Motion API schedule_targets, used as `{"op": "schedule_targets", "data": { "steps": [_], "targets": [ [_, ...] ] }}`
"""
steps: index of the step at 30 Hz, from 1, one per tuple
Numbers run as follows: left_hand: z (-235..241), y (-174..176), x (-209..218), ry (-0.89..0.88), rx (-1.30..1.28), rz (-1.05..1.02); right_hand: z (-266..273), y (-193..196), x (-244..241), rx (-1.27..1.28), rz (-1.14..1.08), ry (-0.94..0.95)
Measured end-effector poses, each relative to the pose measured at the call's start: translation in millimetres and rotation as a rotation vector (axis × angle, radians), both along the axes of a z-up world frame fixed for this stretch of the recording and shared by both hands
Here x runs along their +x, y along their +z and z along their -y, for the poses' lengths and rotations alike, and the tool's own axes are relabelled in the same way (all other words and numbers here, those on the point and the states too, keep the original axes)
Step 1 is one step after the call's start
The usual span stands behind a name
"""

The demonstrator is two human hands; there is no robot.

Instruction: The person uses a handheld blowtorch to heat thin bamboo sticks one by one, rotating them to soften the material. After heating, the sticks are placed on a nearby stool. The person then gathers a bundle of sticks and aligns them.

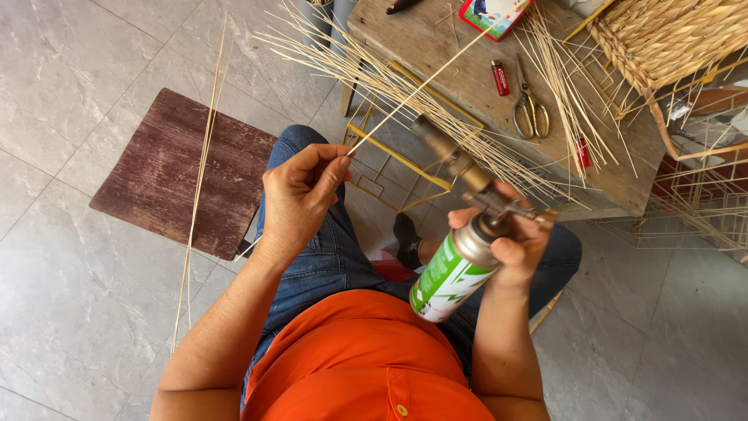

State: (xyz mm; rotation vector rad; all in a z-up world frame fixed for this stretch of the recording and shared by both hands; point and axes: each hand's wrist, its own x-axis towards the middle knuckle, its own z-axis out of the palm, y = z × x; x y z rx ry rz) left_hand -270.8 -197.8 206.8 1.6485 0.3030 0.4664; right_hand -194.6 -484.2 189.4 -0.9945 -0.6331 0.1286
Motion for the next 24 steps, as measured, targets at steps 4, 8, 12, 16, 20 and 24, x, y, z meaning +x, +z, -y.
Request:
{"op": "schedule_targets", "data": {
  "steps": [4, 8, 12, 16, 20, 24],
  "targets": [
    [1, -1, -3, -0.019, 0.01, 0.005, 4, 13, 18, -0.034, 0.06, -0.167],
    [1, -2, -4, -0.039, -0.02, 0.033, 9, 20, 20, -0.009, 0.031, -0.255],
    [1, -4, -2, -0.034, -0.014, 0.003, 9, 11, 8, -0.056, 0.014, -0.191],
    [5, -6, -2, -0.048, -0.016, 0.016, 2, -1, -2, -0.069, -0.011, -0.04],
    [18, -8, -5, -0.126, -0.061, 0.056, -8, 0, -3, -0.067, -0.036, 0.033],
    [34, -8, -3, -0.191, -0.089, 0.051, -25, 9, 5, -0.033, -0.033, 0.043]
  ]
}}
